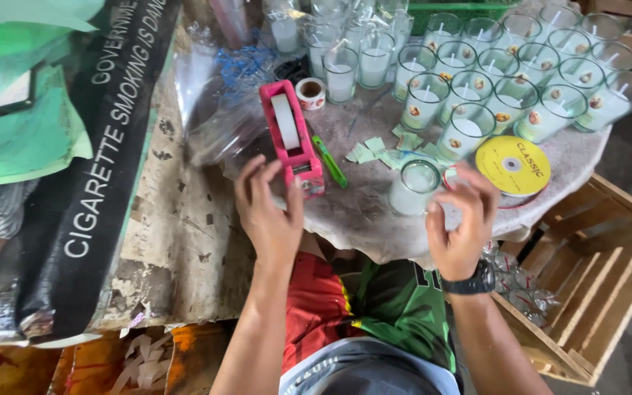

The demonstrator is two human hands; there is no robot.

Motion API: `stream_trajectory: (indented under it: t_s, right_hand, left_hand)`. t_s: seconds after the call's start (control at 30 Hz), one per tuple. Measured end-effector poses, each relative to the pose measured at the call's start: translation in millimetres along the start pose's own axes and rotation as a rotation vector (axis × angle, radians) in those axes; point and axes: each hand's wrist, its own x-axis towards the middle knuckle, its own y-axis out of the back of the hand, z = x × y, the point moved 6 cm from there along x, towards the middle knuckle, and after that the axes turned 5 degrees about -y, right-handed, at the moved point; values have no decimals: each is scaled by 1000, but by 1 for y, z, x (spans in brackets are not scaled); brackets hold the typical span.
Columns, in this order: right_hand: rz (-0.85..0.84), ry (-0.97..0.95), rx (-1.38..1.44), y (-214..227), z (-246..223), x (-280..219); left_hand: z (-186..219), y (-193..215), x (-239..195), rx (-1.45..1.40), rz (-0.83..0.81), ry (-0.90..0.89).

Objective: Wrapping glass candles in plastic sleeves and sealing them with tape at a packaging station.

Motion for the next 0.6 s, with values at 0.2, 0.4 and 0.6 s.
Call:
stream_trajectory:
  t_s: [0.2, 0.4, 0.6]
  right_hand:
    - [-312, 180, 248, -71, -56, -26]
    - [-640, 369, -85, -125, -74, -51]
    - [-674, 392, -256, -140, -71, -63]
  left_hand:
    - [-69, -39, -3, -219, -540, 682]
    - [-53, -59, 10, -472, -413, 703]
    - [-22, -26, 20, -540, -277, 670]
